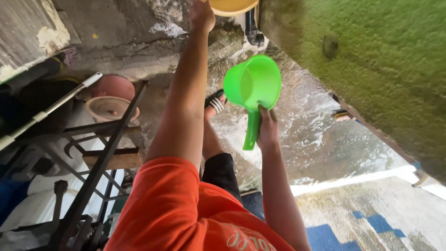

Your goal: The person is cleaning an outdoor concrete floor by pouring soapy water from a bucket and scrubbing it with a long-handled brush.

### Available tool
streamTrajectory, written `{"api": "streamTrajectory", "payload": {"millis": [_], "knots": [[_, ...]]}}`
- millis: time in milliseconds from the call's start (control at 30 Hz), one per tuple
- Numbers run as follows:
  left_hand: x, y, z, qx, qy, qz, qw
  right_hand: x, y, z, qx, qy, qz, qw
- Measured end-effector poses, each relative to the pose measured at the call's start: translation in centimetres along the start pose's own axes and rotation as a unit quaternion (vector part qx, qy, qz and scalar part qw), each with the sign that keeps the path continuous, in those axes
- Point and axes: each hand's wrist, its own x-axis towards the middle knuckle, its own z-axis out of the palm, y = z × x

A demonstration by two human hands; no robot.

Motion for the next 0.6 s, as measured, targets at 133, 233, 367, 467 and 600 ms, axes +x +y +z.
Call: {"api": "streamTrajectory", "payload": {"millis": [133, 233, 367, 467, 600], "knots": [[-5.8, 0.0, -5.6, 0.043, -0.012, 0.071, 0.996, 2.9, -2.2, 1.4, 0.013, -0.024, -0.023, 0.999], [-10.3, -2.4, -9.2, 0.086, -0.118, 0.101, 0.984, 8.8, -2.6, 2.6, 0.014, -0.049, -0.075, 0.996], [-13.1, -13.4, -10.8, 0.158, -0.145, 0.086, 0.973, 9.9, -6.1, 5.3, 0.06, -0.141, -0.121, 0.981], [-17.0, -17.8, -12.8, 0.164, -0.145, 0.064, 0.974, 9.5, -8.0, 5.7, 0.095, -0.191, -0.076, 0.974], [-21.1, -23.2, -13.6, 0.086, -0.18, -0.021, 0.98, 0.9, -9.5, 4.2, 0.33, -0.288, 0.057, 0.897]]}}
